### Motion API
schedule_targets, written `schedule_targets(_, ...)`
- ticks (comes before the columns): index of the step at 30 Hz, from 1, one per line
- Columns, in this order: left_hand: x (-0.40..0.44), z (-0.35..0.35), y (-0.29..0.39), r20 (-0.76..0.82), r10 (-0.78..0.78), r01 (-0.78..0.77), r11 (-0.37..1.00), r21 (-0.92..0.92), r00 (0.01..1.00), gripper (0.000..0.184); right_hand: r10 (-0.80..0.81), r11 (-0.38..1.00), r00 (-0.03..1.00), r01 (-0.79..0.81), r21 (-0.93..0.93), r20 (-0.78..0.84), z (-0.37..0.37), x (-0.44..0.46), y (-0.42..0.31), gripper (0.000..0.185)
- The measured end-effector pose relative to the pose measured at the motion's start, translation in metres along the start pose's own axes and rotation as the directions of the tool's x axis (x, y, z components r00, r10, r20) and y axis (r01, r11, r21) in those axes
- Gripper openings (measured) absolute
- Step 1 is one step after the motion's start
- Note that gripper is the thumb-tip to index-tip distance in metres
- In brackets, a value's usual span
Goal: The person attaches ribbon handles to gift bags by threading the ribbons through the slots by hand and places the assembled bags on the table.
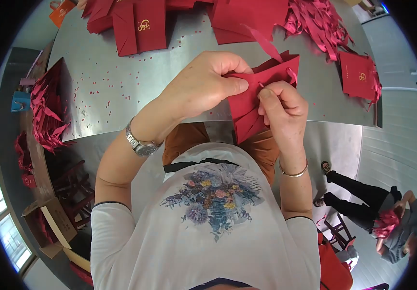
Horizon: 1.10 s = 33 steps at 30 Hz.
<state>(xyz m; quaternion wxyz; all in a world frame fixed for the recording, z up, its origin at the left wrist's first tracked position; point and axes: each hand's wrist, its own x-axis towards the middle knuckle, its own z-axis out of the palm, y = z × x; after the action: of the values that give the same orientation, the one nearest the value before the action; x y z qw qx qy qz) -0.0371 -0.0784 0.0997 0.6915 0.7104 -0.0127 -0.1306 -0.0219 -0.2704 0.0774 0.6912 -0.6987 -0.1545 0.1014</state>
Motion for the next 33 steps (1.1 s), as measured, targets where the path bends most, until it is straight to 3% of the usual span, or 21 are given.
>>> schedule_targets(3,0.0,0.0,-0.001,0.006,0.006,-0.006,1.0,0.007,1.0,0.016,-0.095,0.995,0.995,0.096,-0.033,0.018,0.001,-0.001,0.001,0.01)
schedule_targets(7,-0.005,0.005,0.008,-0.046,0.025,-0.018,0.987,0.161,0.999,0.014,-0.092,0.99,0.995,0.095,-0.105,0.031,0.002,-0.003,0.002,0.009)
schedule_targets(11,-0.008,0.007,0.014,-0.063,0.062,-0.043,0.962,0.27,0.996,0.013,-0.083,0.995,0.996,0.085,-0.059,0.039,0.002,-0.004,0.0,0.009)
schedule_targets(19,-0.008,0.008,0.013,-0.076,0.08,-0.054,0.953,0.297,0.994,0.013,-0.052,0.998,0.997,0.05,0.037,0.064,0.003,-0.002,0.001,0.01)
schedule_targets(27,-0.013,0.017,0.007,-0.165,0.191,-0.113,0.913,0.392,0.968,0.013,-0.05,0.985,0.999,0.046,-0.169,-0.017,0.011,0.004,-0.002,0.011)
schedule_targets(31,-0.009,0.021,-0.006,-0.197,0.402,-0.244,0.807,0.538,0.894,0.013,-0.082,0.945,0.996,0.068,-0.321,-0.028,0.017,0.012,-0.003,0.011)
schedule_targets(33,-0.008,0.021,-0.012,-0.199,0.486,-0.291,0.752,0.592,0.851,0.014,-0.301,0.802,0.953,0.262,-0.537,0.015,0.021,0.016,-0.005,0.012)
